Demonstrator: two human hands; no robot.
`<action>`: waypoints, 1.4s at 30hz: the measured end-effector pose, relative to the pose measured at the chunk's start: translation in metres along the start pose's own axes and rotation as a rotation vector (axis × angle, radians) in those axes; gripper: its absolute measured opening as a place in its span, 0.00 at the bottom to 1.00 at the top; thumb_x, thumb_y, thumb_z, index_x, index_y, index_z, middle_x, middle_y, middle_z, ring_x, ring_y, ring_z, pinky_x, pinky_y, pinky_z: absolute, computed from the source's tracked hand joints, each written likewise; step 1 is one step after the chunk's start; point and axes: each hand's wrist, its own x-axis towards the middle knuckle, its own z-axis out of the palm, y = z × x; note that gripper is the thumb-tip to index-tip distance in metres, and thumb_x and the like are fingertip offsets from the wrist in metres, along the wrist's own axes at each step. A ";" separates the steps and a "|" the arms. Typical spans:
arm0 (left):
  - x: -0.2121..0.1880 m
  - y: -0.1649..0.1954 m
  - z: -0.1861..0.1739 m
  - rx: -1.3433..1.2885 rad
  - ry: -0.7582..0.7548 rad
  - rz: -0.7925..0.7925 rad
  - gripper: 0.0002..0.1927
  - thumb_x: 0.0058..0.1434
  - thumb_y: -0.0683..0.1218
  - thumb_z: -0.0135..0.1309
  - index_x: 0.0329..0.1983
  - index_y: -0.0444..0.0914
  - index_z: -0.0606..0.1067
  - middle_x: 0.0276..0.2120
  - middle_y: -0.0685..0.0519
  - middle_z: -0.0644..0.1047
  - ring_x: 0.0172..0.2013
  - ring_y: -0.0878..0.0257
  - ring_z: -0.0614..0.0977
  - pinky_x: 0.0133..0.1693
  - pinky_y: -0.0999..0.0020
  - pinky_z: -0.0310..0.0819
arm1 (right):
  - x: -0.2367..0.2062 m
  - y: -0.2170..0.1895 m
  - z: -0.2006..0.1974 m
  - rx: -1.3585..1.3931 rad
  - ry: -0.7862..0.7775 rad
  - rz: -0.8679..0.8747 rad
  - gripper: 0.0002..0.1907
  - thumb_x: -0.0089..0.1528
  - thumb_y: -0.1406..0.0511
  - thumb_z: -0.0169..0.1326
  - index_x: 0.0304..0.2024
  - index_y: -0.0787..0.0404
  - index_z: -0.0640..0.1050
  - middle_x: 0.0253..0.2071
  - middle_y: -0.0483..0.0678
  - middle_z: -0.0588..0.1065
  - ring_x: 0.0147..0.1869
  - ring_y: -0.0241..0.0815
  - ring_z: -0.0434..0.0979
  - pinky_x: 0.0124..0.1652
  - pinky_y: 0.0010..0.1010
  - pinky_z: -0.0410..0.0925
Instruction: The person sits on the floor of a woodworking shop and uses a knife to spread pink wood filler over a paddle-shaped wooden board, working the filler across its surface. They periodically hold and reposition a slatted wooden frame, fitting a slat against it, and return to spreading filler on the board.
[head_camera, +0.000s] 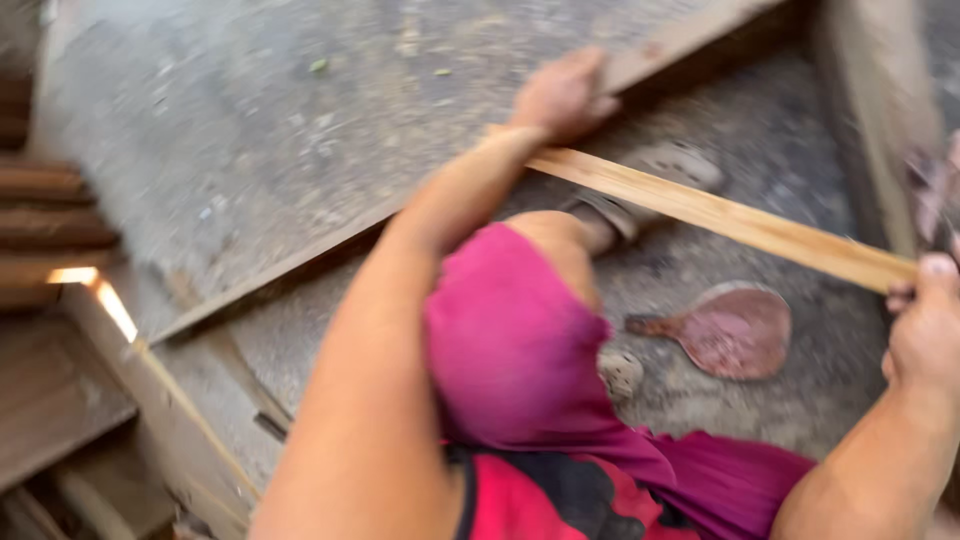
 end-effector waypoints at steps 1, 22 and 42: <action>0.002 0.003 0.000 0.031 0.012 -0.052 0.28 0.53 0.57 0.64 0.52 0.41 0.69 0.45 0.40 0.79 0.45 0.38 0.80 0.44 0.45 0.74 | -0.010 -0.012 0.013 -0.042 -0.011 0.022 0.23 0.78 0.52 0.41 0.46 0.67 0.70 0.36 0.42 0.68 0.35 0.32 0.63 0.32 0.30 0.57; -0.006 0.001 -0.020 0.050 -0.075 -0.091 0.25 0.57 0.59 0.59 0.49 0.40 0.68 0.42 0.40 0.78 0.44 0.41 0.83 0.45 0.48 0.77 | -0.033 -0.015 0.066 -0.074 0.085 -0.041 0.33 0.84 0.49 0.40 0.31 0.64 0.65 0.28 0.45 0.60 0.26 0.43 0.56 0.23 0.41 0.52; -0.008 0.018 -0.031 0.067 -0.031 -0.089 0.24 0.57 0.59 0.59 0.47 0.39 0.68 0.40 0.39 0.79 0.43 0.40 0.82 0.44 0.47 0.77 | -0.036 -0.012 0.063 -0.226 0.114 -0.205 0.21 0.80 0.62 0.35 0.47 0.72 0.74 0.39 0.57 0.74 0.39 0.49 0.72 0.36 0.42 0.66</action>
